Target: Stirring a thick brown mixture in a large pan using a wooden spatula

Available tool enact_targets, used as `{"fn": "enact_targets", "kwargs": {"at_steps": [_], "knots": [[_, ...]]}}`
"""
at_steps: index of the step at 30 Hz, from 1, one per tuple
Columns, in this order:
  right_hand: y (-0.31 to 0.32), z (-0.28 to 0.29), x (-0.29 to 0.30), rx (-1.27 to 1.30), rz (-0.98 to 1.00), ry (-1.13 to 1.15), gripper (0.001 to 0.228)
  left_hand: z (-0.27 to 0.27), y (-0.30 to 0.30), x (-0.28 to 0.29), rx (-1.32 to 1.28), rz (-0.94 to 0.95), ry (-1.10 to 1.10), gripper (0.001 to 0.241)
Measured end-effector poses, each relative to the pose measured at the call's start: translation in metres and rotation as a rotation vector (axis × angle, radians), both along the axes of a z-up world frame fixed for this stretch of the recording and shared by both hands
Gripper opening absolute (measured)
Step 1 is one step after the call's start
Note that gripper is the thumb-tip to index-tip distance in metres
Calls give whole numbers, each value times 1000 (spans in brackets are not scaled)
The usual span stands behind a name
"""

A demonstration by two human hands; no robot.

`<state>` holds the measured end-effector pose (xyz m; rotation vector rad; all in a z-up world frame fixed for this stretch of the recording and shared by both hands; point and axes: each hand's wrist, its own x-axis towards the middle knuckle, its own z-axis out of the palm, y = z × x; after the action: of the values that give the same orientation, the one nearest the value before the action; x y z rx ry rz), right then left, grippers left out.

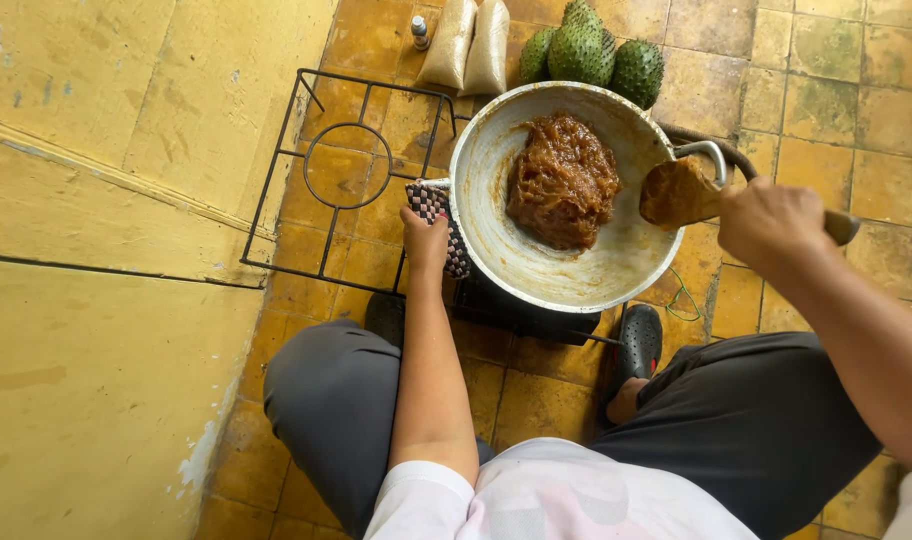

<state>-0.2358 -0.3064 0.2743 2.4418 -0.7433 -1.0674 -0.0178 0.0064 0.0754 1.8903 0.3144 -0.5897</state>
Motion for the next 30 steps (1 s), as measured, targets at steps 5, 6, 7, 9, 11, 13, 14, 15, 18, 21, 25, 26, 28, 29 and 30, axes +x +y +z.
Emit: {"fn": "enact_targets", "kwargs": {"at_steps": [5, 6, 7, 9, 11, 13, 14, 15, 18, 21, 25, 26, 28, 29, 30], "knots": [[-31, -62, 11, 59, -2, -101, 55, 24, 2, 5, 132, -120, 76, 82], [-37, -67, 16, 62, 0, -93, 55, 19, 0, 9, 135, -118, 84, 82], [-44, -72, 21, 44, 39, -109, 58, 14, -1, 13, 180, -129, 91, 79], [-57, -85, 29, 32, 77, -116, 62, 6, -3, 17, 229, -143, 107, 77], [-70, -99, 41, 73, 126, -236, 63, 3, -2, 22, 307, -174, 108, 80], [-88, -122, 53, 101, 140, -263, 64, 22, 0, 19, 286, -204, 131, 78], [-96, -134, 60, 125, 151, -295, 66, 32, 2, 18, 262, -236, 147, 77], [-103, -137, 71, 133, 157, -291, 66, 19, 5, 18, 267, -229, 153, 77], [-123, -149, 103, 113, 148, -203, 63, -8, 14, 21, 255, -298, 23, 83], [-134, -157, 126, 201, 268, -300, 27, -7, 16, 20, 247, -314, -13, 82], [-106, -142, 148, 299, 485, -516, 45, 13, 12, 20, 252, -323, 59, 84], [-96, -136, 151, 251, 621, -568, 35, 19, 11, 19, 255, -326, 78, 83], [-69, -124, 144, 193, 711, -582, 37, 19, 9, 18, 252, -301, 57, 79], [-55, -116, 140, 133, 797, -595, 39, 21, 8, 17, 249, -278, 36, 76], [-44, -113, 129, 128, 807, -598, 39, 12, 8, 17, 243, -270, 31, 76]]}}
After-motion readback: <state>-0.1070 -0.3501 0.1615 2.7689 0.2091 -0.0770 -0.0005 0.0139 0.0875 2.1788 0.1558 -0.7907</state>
